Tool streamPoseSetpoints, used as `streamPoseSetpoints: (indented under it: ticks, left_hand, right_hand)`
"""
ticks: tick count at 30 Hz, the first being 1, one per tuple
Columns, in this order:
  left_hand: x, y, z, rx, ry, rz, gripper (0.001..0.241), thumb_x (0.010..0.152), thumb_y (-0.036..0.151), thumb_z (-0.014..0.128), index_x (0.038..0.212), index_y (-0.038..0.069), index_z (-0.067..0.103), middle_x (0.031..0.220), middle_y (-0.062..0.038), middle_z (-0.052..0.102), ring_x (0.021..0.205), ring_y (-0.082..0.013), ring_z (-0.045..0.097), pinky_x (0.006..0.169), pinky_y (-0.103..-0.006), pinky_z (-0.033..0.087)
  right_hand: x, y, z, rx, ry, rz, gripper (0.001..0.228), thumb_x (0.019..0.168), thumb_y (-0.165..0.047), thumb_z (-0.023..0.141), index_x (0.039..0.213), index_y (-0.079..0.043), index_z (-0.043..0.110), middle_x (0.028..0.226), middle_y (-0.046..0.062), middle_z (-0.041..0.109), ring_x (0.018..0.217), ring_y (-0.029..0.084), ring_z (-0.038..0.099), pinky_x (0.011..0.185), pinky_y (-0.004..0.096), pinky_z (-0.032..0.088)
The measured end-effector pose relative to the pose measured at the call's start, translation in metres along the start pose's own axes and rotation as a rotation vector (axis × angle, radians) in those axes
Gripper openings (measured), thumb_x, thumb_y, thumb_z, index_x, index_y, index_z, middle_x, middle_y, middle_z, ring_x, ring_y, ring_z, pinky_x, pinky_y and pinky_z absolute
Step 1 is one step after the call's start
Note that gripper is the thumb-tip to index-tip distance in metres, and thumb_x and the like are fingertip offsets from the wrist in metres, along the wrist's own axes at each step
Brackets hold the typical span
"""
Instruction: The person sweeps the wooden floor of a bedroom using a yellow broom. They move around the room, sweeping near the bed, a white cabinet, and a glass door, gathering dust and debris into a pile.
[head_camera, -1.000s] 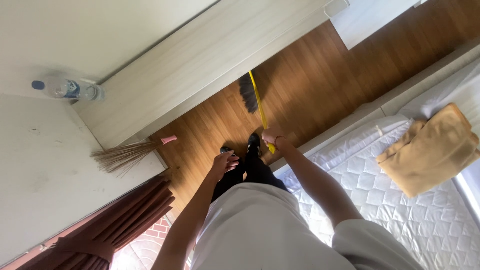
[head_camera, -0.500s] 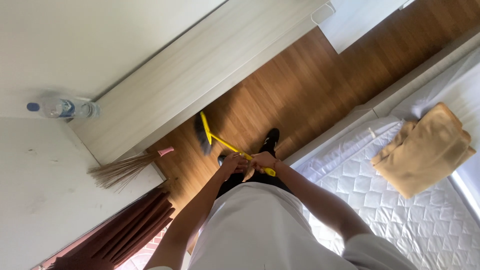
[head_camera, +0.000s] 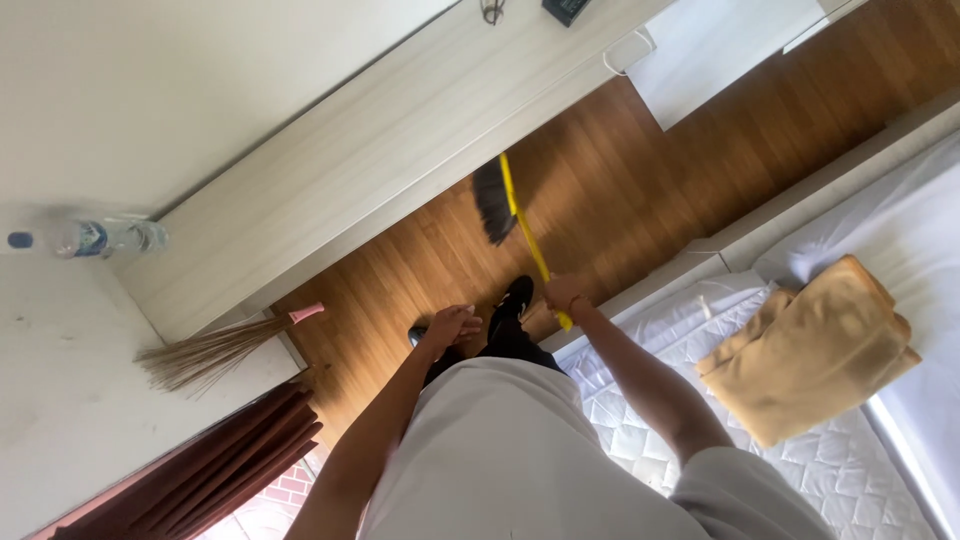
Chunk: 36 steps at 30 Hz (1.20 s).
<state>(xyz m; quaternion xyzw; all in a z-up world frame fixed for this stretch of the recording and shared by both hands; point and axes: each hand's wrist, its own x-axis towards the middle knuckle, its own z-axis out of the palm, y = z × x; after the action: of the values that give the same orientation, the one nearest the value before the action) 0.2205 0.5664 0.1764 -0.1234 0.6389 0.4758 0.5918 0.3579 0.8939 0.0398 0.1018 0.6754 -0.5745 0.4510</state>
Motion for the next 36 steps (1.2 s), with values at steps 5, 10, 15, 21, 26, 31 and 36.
streamPoseSetpoints:
  ticks: [5, 10, 15, 21, 26, 31, 36]
  left_hand:
    - [-0.008, 0.020, 0.036, 0.115, -0.035, 0.046, 0.062, 0.104, 0.043, 0.065, 0.149, 0.002, 0.052, 0.135, -0.027, 0.064, 0.121, -0.0401, 0.066, 0.102, -0.0511, 0.055]
    - [0.018, 0.018, 0.044, 0.143, -0.064, 0.010, 0.071, 0.102, 0.046, 0.067, 0.153, 0.001, 0.043, 0.129, -0.027, 0.068, 0.118, -0.0411, 0.068, 0.101, -0.0492, 0.056]
    - [0.051, 0.007, 0.055, 0.147, -0.023, -0.020, 0.069, 0.102, 0.043, 0.068, 0.153, 0.005, 0.042, 0.124, -0.024, 0.072, 0.109, -0.0351, 0.073, 0.092, -0.0421, 0.061]
    - [0.026, 0.027, 0.067, 0.488, 0.131, 0.007, 0.053, 0.098, 0.049, 0.063, 0.143, 0.021, 0.060, 0.134, -0.022, 0.066, 0.126, -0.0360, 0.063, 0.105, -0.0454, 0.054]
    - [0.015, 0.031, 0.047, 0.265, 0.044, -0.013, 0.068, 0.101, 0.050, 0.067, 0.147, 0.002, 0.054, 0.129, -0.026, 0.068, 0.117, -0.0365, 0.069, 0.097, -0.0460, 0.058]
    - [0.039, 0.009, 0.037, 0.371, 0.057, -0.028, 0.061, 0.099, 0.050, 0.067, 0.138, 0.004, 0.063, 0.128, -0.023, 0.070, 0.115, -0.0365, 0.070, 0.098, -0.0456, 0.057]
    - [0.045, 0.009, 0.042, 0.506, 0.062, -0.055, 0.061, 0.096, 0.057, 0.066, 0.136, 0.010, 0.068, 0.135, -0.023, 0.066, 0.125, -0.0397, 0.063, 0.104, -0.0463, 0.053]
  right_hand:
    - [-0.035, -0.026, 0.041, -1.086, 0.435, -0.053, 0.024, 0.084, -0.041, 0.072, 0.062, -0.032, 0.075, 0.061, -0.003, 0.069, 0.067, 0.021, 0.071, 0.084, 0.038, 0.048]
    - [-0.102, -0.085, 0.072, 0.653, 0.493, -0.346, 0.018, 0.095, -0.021, 0.069, 0.089, -0.005, 0.072, 0.069, 0.005, 0.058, 0.066, 0.015, 0.060, 0.062, 0.026, 0.037]
    - [-0.088, -0.122, 0.075, 0.958, 0.246, 0.298, 0.030, 0.095, -0.022, 0.073, 0.112, -0.003, 0.058, 0.062, 0.001, 0.053, 0.046, 0.014, 0.051, 0.037, 0.028, 0.039]
    - [0.075, 0.005, 0.034, 0.497, -0.696, -0.140, 0.057, 0.108, -0.020, 0.055, 0.157, -0.037, 0.033, 0.091, -0.007, 0.045, 0.073, 0.000, 0.033, 0.065, 0.013, 0.034]
    - [0.074, 0.049, -0.035, 0.574, -0.049, 0.035, 0.058, 0.094, -0.015, 0.065, 0.147, 0.003, 0.051, 0.102, 0.008, 0.058, 0.093, 0.022, 0.057, 0.090, 0.031, 0.054]
    - [0.015, 0.062, -0.090, 1.116, -0.040, 0.207, 0.015, 0.085, -0.010, 0.067, 0.100, -0.007, 0.067, 0.070, -0.002, 0.061, 0.055, 0.009, 0.054, 0.048, 0.024, 0.042]
    - [-0.048, 0.031, -0.138, 0.965, 0.296, 0.317, 0.020, 0.084, -0.014, 0.066, 0.070, -0.014, 0.052, 0.054, -0.006, 0.048, 0.043, 0.008, 0.048, 0.034, 0.024, 0.041]
